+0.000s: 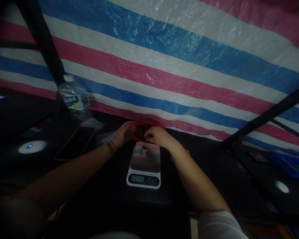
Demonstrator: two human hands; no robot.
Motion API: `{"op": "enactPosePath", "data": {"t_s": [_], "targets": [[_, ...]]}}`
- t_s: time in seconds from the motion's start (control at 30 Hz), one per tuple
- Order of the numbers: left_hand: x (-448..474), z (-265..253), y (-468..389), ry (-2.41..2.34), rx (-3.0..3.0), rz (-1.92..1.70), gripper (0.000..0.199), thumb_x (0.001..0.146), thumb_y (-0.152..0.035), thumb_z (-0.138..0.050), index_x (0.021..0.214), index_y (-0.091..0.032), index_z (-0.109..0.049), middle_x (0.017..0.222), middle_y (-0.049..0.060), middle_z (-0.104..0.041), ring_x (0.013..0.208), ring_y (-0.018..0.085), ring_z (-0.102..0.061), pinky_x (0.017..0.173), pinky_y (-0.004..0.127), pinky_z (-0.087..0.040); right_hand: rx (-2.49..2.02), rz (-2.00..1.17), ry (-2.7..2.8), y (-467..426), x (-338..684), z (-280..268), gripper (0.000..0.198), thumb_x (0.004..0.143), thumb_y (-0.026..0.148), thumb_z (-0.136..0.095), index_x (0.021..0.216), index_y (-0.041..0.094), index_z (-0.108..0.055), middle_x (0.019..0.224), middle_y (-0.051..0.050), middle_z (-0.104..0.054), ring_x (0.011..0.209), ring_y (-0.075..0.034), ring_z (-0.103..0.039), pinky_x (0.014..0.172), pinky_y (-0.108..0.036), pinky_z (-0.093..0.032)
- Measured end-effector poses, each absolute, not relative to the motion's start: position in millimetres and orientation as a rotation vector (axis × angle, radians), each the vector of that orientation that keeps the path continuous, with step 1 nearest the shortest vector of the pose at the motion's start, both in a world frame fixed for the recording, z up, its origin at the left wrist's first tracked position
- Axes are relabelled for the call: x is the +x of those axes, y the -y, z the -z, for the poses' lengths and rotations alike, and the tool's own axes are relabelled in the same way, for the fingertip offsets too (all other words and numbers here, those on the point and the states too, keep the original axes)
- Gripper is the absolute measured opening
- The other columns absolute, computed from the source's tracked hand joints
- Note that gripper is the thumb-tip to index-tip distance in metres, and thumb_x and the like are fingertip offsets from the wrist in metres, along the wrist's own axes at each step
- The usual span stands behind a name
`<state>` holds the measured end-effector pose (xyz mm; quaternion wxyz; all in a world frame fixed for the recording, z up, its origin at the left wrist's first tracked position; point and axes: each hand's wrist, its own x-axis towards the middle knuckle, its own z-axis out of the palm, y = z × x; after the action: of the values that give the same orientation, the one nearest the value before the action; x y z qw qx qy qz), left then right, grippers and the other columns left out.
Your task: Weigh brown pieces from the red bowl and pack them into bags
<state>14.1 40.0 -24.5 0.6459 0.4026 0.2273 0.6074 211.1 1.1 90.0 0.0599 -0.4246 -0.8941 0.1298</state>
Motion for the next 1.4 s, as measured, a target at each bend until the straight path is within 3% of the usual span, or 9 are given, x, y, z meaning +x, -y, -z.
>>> {"op": "enactPosePath", "data": {"t_s": [0.37, 0.7, 0.87, 1.13, 1.3, 1.4], "targets": [[14, 28, -42, -0.525, 0.935, -1.396, 0.031, 0.080, -0.041, -0.067, 0.101, -0.018, -0.067, 0.094, 0.004, -0.069, 0.082, 0.015, -0.063, 0.074, 0.027, -0.049, -1.255, -0.374, 2.836, 26, 200, -82, 0.017, 0.081, 0.011, -0.063, 0.089, 0.018, -0.076, 0.093, -0.007, -0.071, 0.089, -0.020, -0.064, 0.080, -0.027, -0.044], [13, 23, -40, -0.494, 0.919, -1.404, 0.033, 0.081, -0.040, -0.067, 0.103, -0.015, -0.066, 0.095, 0.006, -0.068, 0.085, 0.018, -0.061, 0.077, 0.031, -0.047, -1.265, -0.298, 2.845, 26, 195, -89, 0.021, 0.081, 0.015, -0.065, 0.101, 0.018, -0.073, 0.105, -0.008, -0.072, 0.098, -0.023, -0.064, 0.083, -0.028, -0.043], [12, 23, -40, -0.497, 0.918, -1.399, 0.030, 0.083, -0.038, -0.066, 0.102, -0.015, -0.067, 0.095, 0.006, -0.068, 0.083, 0.017, -0.061, 0.076, 0.029, -0.047, -1.270, -0.356, 2.820, 23, 194, -85, 0.022, 0.078, 0.014, -0.067, 0.099, 0.018, -0.073, 0.098, -0.007, -0.073, 0.088, -0.021, -0.065, 0.076, -0.027, -0.044], [14, 22, -41, -0.502, 0.926, -1.409, 0.024, 0.083, -0.037, -0.065, 0.099, -0.019, -0.069, 0.093, 0.004, -0.068, 0.083, 0.016, -0.063, 0.076, 0.028, -0.050, -1.238, -0.382, 2.673, 30, 203, -93, 0.015, 0.082, 0.015, -0.065, 0.094, 0.017, -0.073, 0.096, -0.006, -0.073, 0.089, -0.018, -0.065, 0.079, -0.026, -0.044], [14, 20, -38, -0.511, 0.913, -1.405, 0.026, 0.082, -0.036, -0.066, 0.099, -0.017, -0.068, 0.091, 0.004, -0.069, 0.079, 0.014, -0.063, 0.074, 0.026, -0.049, -1.580, -0.334, 2.444, 56, 220, -82, 0.011, 0.084, 0.019, -0.063, 0.084, 0.017, -0.074, 0.081, -0.005, -0.073, 0.071, -0.016, -0.065, 0.065, -0.024, -0.042], [13, 20, -38, -0.525, 0.895, -1.392, 0.026, 0.082, -0.035, -0.067, 0.099, -0.017, -0.068, 0.087, 0.003, -0.068, 0.076, 0.013, -0.062, 0.072, 0.025, -0.049, -1.644, -0.450, 2.412, 68, 218, -53, 0.010, 0.081, 0.025, -0.069, 0.086, 0.020, -0.076, 0.084, -0.004, -0.074, 0.074, -0.017, -0.067, 0.066, -0.024, -0.044]]}}
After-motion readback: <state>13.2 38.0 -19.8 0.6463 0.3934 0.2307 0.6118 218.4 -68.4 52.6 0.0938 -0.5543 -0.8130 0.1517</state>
